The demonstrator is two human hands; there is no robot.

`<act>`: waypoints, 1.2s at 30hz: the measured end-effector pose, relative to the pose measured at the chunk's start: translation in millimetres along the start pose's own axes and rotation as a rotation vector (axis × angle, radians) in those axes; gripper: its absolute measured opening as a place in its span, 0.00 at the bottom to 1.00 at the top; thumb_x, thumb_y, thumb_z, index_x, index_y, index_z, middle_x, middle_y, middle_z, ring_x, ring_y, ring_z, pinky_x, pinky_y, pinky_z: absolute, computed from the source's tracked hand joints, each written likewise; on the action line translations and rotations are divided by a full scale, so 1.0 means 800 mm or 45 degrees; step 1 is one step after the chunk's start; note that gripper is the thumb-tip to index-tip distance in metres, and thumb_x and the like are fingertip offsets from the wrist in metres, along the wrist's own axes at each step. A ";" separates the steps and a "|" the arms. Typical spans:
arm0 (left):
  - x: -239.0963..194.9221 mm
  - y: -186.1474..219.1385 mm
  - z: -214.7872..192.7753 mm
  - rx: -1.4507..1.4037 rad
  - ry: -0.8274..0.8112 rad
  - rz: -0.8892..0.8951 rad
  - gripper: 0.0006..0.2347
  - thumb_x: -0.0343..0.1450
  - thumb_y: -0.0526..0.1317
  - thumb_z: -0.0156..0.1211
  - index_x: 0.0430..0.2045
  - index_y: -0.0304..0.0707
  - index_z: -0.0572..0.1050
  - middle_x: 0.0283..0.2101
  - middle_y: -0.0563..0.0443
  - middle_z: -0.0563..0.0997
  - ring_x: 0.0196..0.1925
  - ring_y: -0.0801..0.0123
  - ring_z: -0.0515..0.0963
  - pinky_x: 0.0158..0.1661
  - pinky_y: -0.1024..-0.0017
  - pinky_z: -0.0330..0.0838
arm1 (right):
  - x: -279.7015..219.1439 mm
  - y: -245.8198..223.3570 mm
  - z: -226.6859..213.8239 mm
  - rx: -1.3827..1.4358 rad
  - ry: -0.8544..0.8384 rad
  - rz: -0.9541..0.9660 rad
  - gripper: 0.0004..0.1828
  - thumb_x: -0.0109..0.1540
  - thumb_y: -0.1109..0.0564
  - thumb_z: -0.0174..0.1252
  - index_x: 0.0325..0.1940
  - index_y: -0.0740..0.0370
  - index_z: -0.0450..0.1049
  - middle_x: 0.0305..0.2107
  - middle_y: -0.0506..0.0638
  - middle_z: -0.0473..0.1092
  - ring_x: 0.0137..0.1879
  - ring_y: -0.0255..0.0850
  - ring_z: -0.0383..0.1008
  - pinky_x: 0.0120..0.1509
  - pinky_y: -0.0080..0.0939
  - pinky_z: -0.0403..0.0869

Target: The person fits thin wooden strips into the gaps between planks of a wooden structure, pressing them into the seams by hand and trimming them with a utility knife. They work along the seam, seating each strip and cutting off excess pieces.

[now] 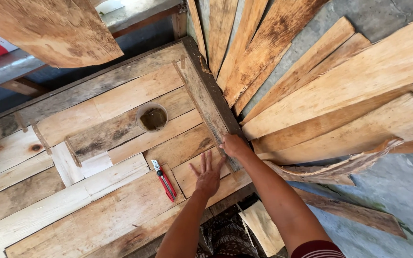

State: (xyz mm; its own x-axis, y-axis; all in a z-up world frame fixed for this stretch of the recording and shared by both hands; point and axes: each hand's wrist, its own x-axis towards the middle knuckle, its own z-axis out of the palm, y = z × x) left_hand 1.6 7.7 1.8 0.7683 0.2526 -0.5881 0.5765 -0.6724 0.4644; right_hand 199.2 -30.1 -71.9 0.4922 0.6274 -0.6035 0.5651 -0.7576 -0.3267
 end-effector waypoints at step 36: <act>0.016 -0.013 0.038 -0.084 0.181 0.032 0.28 0.77 0.40 0.42 0.75 0.65 0.46 0.79 0.43 0.31 0.80 0.46 0.26 0.62 0.19 0.18 | -0.107 0.027 0.000 0.009 0.130 -0.123 0.15 0.60 0.54 0.68 0.40 0.63 0.70 0.33 0.61 0.76 0.40 0.59 0.77 0.43 0.58 0.72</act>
State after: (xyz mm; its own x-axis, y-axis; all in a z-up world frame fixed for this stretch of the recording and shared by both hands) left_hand -3.4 -3.3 -30.9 0.8119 0.3353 -0.4779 0.5697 -0.6338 0.5231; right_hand 169.3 -99.8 -27.2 0.5007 0.7121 -0.4921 0.6084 -0.6939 -0.3851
